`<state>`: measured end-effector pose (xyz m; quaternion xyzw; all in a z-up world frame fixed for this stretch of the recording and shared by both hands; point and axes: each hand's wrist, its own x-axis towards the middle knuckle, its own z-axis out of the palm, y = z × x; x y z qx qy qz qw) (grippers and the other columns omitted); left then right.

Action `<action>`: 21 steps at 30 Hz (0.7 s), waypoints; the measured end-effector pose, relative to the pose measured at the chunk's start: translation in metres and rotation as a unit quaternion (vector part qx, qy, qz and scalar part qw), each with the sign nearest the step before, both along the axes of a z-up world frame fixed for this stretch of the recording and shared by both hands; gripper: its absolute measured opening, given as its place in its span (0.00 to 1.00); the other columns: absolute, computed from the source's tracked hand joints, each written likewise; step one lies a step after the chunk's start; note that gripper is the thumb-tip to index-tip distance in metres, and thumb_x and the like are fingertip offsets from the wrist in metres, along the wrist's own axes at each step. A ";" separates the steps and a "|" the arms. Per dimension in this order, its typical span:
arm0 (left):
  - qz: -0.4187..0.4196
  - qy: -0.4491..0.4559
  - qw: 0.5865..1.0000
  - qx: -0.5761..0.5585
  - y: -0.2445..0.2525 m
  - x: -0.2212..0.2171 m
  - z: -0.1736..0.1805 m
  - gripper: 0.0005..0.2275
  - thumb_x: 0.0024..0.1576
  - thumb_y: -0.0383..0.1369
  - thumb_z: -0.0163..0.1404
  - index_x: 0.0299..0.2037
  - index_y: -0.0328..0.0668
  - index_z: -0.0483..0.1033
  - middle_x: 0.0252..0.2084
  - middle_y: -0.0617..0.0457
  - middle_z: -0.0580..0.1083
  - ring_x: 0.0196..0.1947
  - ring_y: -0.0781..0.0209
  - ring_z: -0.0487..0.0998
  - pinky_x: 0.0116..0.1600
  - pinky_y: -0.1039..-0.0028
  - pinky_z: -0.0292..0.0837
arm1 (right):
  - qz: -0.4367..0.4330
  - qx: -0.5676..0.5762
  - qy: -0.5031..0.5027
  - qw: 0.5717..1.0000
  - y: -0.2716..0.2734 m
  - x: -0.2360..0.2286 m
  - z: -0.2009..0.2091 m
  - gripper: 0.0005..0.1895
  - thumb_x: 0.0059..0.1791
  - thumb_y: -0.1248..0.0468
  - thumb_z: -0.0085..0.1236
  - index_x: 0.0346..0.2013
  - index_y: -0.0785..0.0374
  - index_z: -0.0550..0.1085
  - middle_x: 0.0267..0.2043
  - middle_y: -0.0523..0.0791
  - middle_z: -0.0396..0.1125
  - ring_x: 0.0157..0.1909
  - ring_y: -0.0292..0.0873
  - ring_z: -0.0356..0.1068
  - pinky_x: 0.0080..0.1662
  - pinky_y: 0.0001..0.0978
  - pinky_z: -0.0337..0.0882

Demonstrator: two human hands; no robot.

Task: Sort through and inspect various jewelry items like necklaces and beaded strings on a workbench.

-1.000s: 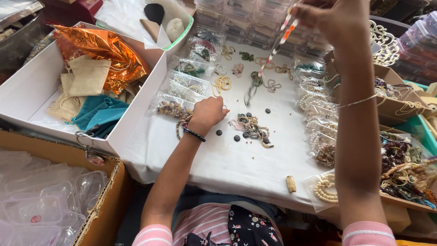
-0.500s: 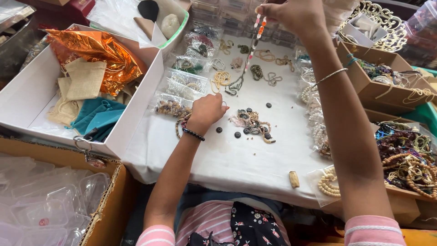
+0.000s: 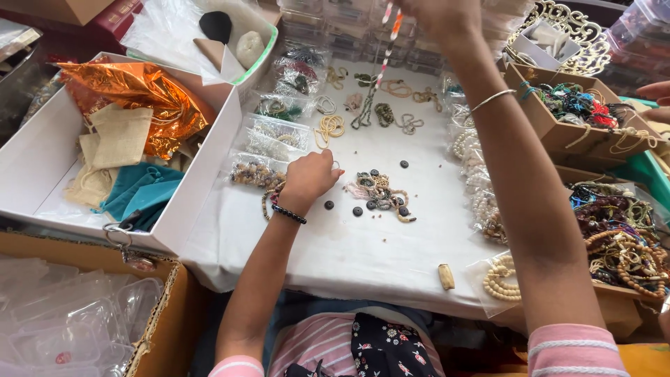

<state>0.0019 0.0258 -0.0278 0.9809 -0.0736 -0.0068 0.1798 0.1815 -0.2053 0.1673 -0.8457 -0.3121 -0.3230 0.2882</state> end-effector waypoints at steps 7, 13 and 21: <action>-0.001 0.006 1.000 -0.005 0.001 -0.002 0.003 0.20 0.59 0.49 0.53 0.47 0.37 0.74 0.39 0.41 0.79 0.42 0.43 0.82 0.46 0.56 0.77 | -0.040 -0.043 0.076 0.995 0.036 -0.066 0.004 0.07 0.46 0.65 0.74 0.35 0.65 0.84 0.29 0.48 0.76 0.26 0.37 0.74 0.32 0.29 0.74; -0.001 -0.002 1.000 -0.015 0.002 0.001 -0.001 0.20 0.59 0.49 0.53 0.47 0.38 0.74 0.40 0.42 0.79 0.43 0.42 0.81 0.46 0.55 0.76 | -0.098 -0.115 0.171 0.974 0.040 -0.028 -0.074 0.08 0.42 0.63 0.74 0.34 0.58 0.85 0.29 0.45 0.77 0.27 0.38 0.76 0.36 0.30 0.77; 0.000 -0.005 1.000 -0.010 0.002 0.002 -0.005 0.21 0.59 0.50 0.53 0.48 0.38 0.74 0.40 0.41 0.79 0.43 0.41 0.81 0.46 0.55 0.77 | -0.127 -0.168 0.234 0.949 0.038 -0.016 -0.166 0.09 0.38 0.60 0.74 0.31 0.57 0.84 0.28 0.48 0.76 0.32 0.46 0.77 0.43 0.36 0.77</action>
